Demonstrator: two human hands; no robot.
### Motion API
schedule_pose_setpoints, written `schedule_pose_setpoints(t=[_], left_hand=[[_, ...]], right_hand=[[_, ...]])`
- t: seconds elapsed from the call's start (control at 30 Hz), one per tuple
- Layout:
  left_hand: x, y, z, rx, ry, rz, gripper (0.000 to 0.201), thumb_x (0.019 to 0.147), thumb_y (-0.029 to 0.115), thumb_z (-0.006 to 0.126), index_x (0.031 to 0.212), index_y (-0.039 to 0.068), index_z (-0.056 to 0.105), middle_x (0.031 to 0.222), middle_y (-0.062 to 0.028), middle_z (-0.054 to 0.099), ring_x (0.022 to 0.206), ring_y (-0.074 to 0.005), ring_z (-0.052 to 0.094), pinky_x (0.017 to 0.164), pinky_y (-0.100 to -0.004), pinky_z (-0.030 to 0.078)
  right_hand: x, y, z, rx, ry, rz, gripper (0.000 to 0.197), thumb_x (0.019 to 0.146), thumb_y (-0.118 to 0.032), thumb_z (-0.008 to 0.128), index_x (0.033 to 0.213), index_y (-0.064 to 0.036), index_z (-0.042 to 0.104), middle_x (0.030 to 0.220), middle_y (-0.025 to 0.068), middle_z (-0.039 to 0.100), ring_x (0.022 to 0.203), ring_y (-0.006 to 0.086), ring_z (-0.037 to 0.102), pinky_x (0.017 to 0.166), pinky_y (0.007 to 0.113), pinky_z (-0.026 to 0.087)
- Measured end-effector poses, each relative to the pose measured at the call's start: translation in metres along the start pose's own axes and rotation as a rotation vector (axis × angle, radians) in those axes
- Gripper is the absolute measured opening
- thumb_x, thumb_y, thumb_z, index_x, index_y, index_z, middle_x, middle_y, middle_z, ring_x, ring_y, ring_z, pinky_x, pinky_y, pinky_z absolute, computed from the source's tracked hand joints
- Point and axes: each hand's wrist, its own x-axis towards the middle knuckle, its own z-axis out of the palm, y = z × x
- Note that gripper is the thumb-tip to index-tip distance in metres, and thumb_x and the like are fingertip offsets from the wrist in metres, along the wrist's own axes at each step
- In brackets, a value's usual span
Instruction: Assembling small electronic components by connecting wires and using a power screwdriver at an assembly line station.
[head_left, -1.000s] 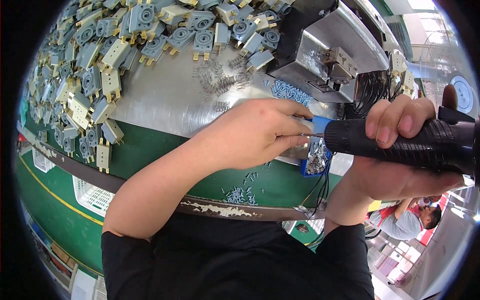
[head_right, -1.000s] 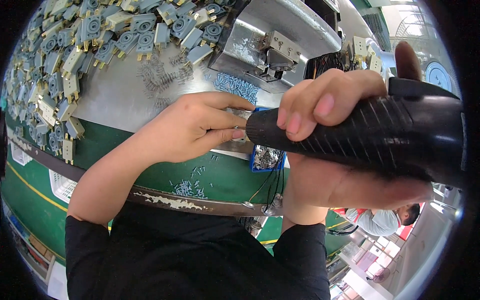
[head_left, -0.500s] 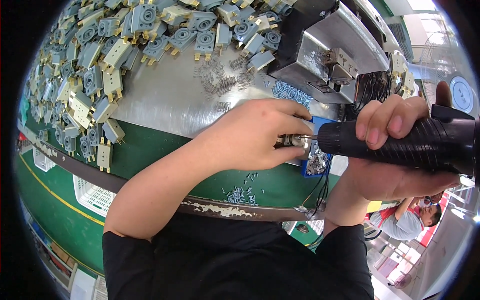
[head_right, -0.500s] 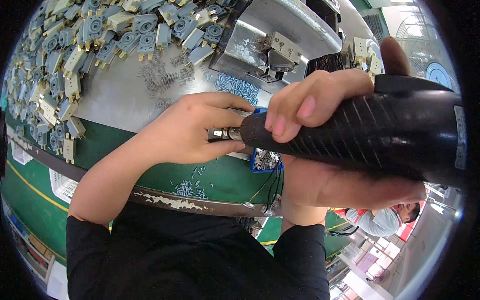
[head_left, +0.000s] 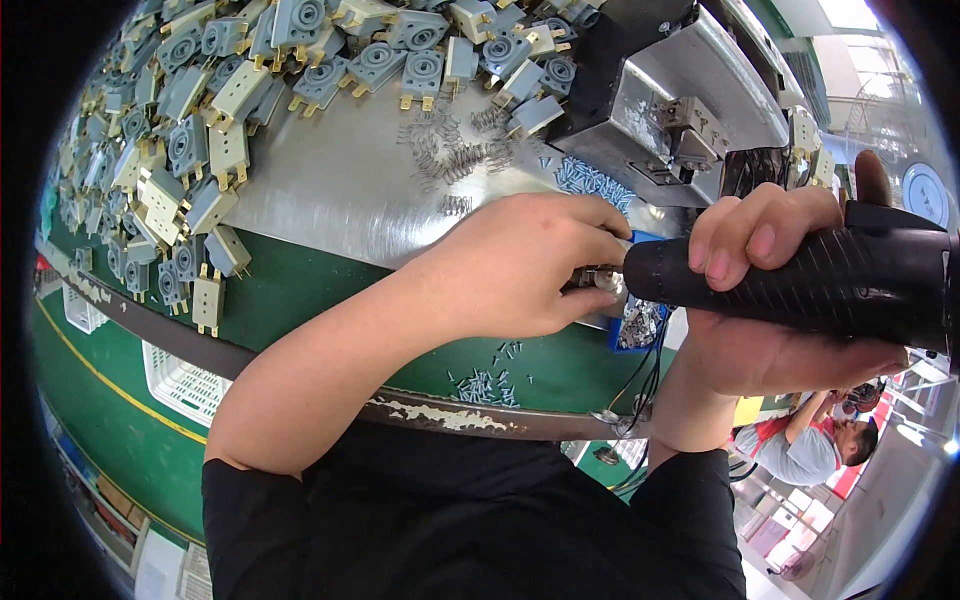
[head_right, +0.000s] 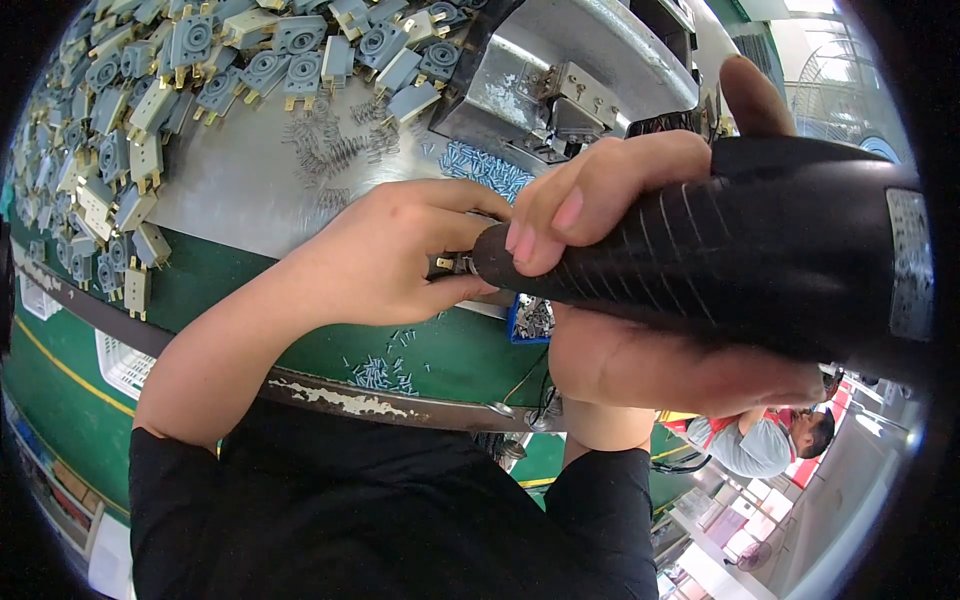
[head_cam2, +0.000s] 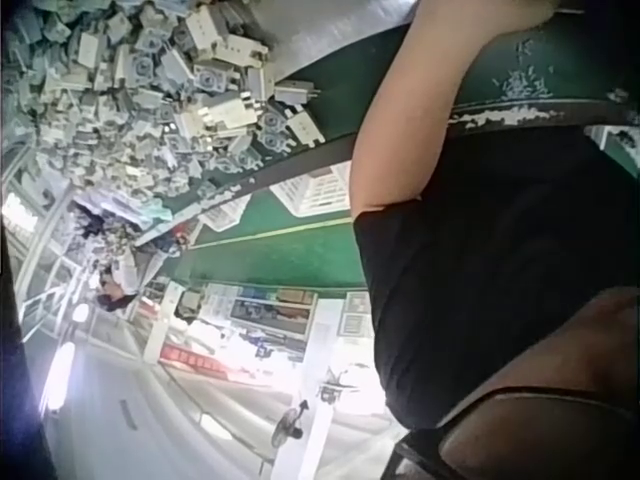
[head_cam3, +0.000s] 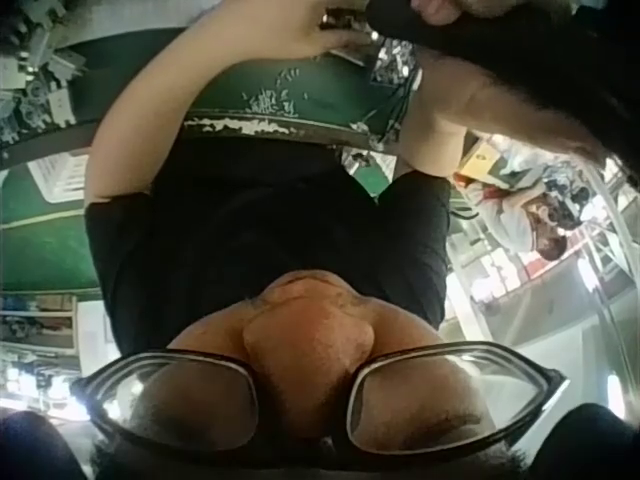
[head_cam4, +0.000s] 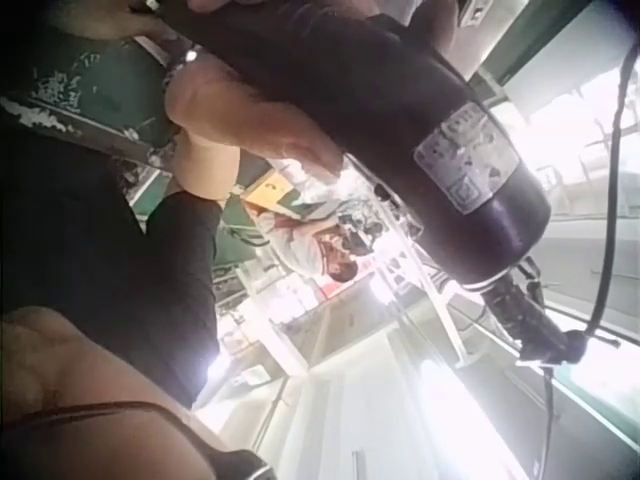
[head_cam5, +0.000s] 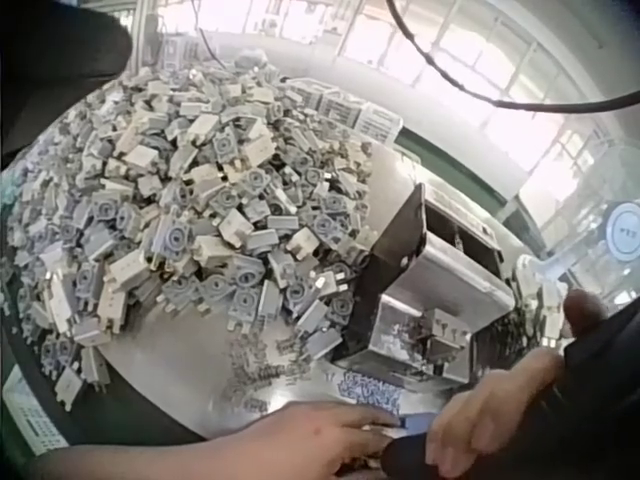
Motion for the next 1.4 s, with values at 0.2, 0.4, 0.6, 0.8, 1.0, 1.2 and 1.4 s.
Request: schedule_pose_setpoints(t=[0.2, 0.4, 0.6, 0.8, 1.0, 1.2, 1.4], left_hand=[[-0.001, -0.002, 0.003, 0.023, 0.023, 0.007, 0.029, 0.085, 0.024, 0.080, 0.110, 0.009, 0.078, 0.120, -0.0073, 0.072, 0.106, -0.0326, 0.071, 0.090, -0.0432, 0.058], [0.000, 0.000, 0.003, -0.015, 0.034, -0.003, 0.028, 0.079, 0.013, 0.084, 0.106, 0.006, 0.078, 0.121, -0.0096, 0.073, 0.104, -0.0347, 0.072, 0.089, -0.0425, 0.058], [-0.001, -0.003, 0.003, -0.013, 0.041, 0.006, 0.030, 0.078, 0.011, 0.083, 0.107, 0.005, 0.077, 0.120, -0.0092, 0.073, 0.103, -0.0347, 0.072, 0.088, -0.0426, 0.058], [-0.001, -0.001, 0.004, 0.011, 0.043, -0.002, 0.029, 0.077, 0.008, 0.082, 0.106, 0.004, 0.076, 0.120, -0.0098, 0.073, 0.101, -0.0349, 0.071, 0.086, -0.0421, 0.058], [-0.002, -0.003, 0.004, -0.008, 0.033, -0.019, 0.027, 0.077, 0.006, 0.081, 0.103, 0.003, 0.075, 0.119, -0.0102, 0.073, 0.098, -0.0345, 0.072, 0.082, -0.0402, 0.059], [-0.002, -0.004, 0.003, 0.021, 0.024, -0.013, 0.027, 0.084, 0.021, 0.080, 0.108, 0.010, 0.078, 0.113, -0.0065, 0.073, 0.099, -0.0330, 0.073, 0.087, -0.0443, 0.059], [-0.001, -0.003, 0.004, 0.008, 0.022, -0.028, 0.028, 0.082, 0.022, 0.082, 0.106, 0.008, 0.078, 0.113, -0.0068, 0.073, 0.100, -0.0338, 0.072, 0.087, -0.0448, 0.059]], right_hand=[[-0.001, 0.002, 0.002, -0.041, 0.036, 0.002, 0.123, 0.086, -0.092, 0.050, 0.158, 0.0037, 0.024, 0.089, 0.0081, 0.056, 0.061, 0.0194, 0.057, 0.056, 0.037, 0.050], [-0.002, 0.001, 0.004, 0.013, 0.001, -0.034, 0.121, 0.086, -0.091, 0.051, 0.156, 0.0045, 0.025, 0.089, 0.0073, 0.057, 0.062, 0.0181, 0.056, 0.054, 0.035, 0.049], [-0.004, 0.003, 0.004, -0.023, 0.006, -0.033, 0.119, 0.087, -0.090, 0.051, 0.155, 0.0043, 0.027, 0.088, 0.0069, 0.056, 0.062, 0.0169, 0.055, 0.052, 0.033, 0.048], [-0.010, 0.006, 0.005, 0.027, -0.046, -0.055, 0.112, 0.089, -0.087, 0.052, 0.153, 0.0027, 0.033, 0.088, 0.0064, 0.053, 0.061, 0.0161, 0.053, 0.051, 0.032, 0.046], [-0.010, 0.012, 0.003, 0.091, -0.136, -0.103, 0.106, 0.090, -0.085, 0.054, 0.150, 0.0003, 0.039, 0.087, 0.0061, 0.051, 0.061, 0.0155, 0.052, 0.051, 0.031, 0.045], [-0.001, 0.016, -0.011, 0.150, -0.321, -0.098, 0.099, 0.089, -0.083, 0.059, 0.147, -0.0039, 0.047, 0.088, 0.0065, 0.054, 0.061, 0.0157, 0.053, 0.053, 0.031, 0.046], [-0.006, 0.019, -0.009, 0.142, -0.306, -0.112, 0.099, 0.088, -0.082, 0.061, 0.147, -0.0038, 0.046, 0.086, 0.0061, 0.055, 0.060, 0.0157, 0.054, 0.053, 0.031, 0.047]])
